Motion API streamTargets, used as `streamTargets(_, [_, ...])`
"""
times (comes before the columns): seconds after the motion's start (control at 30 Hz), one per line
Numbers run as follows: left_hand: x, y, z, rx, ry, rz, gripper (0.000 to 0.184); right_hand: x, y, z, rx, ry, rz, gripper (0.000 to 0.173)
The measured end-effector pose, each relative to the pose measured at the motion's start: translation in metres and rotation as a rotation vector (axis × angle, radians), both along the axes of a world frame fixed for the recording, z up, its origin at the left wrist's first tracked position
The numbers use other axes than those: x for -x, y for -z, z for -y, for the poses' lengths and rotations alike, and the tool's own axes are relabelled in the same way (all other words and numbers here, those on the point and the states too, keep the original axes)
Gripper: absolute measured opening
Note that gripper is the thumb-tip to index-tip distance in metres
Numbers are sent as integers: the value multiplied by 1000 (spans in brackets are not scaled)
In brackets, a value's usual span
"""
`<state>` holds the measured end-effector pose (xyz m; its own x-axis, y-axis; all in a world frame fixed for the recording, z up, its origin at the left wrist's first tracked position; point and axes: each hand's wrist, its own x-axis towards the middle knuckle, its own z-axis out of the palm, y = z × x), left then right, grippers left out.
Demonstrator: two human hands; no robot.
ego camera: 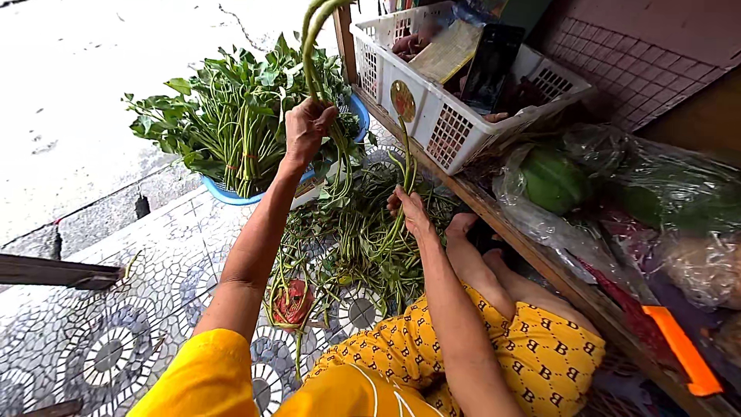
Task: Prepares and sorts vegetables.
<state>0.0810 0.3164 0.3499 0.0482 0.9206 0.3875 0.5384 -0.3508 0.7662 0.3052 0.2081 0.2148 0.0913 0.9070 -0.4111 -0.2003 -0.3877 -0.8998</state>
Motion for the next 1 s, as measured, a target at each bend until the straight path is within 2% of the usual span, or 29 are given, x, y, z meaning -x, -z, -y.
streamTargets(0.17, [-24, 11, 7, -15, 27, -189, 31, -4, -1, -7, -68, -19, -40, 34])
streamTargets(0.27, [-37, 23, 8, 80, 73, -286, 32, -6, 0, -10, -141, -21, -64, 32])
streamTargets(0.4, [-56, 61, 21, 335, 225, -303, 30, -4, 8, -14, -273, 1, -139, 35])
streamTargets(0.53, [-73, 109, 36, 421, 331, -299, 33, 1, 15, -16, -334, 77, -205, 38])
streamTargets(0.63, [-82, 118, 49, 456, 301, -323, 40, 3, 21, -16, -291, 118, -255, 39])
streamTargets(0.73, [-90, 120, 60, 439, 322, -262, 48, 8, 19, -13, -254, 131, -279, 30])
streamTargets(0.83, [-91, 126, 58, 412, 366, -207, 42, 9, 18, -12, -208, 125, -336, 29])
streamTargets(1.0, [-86, 153, 56, 627, 368, 186, 38, 11, 24, -12, -99, 158, -385, 34])
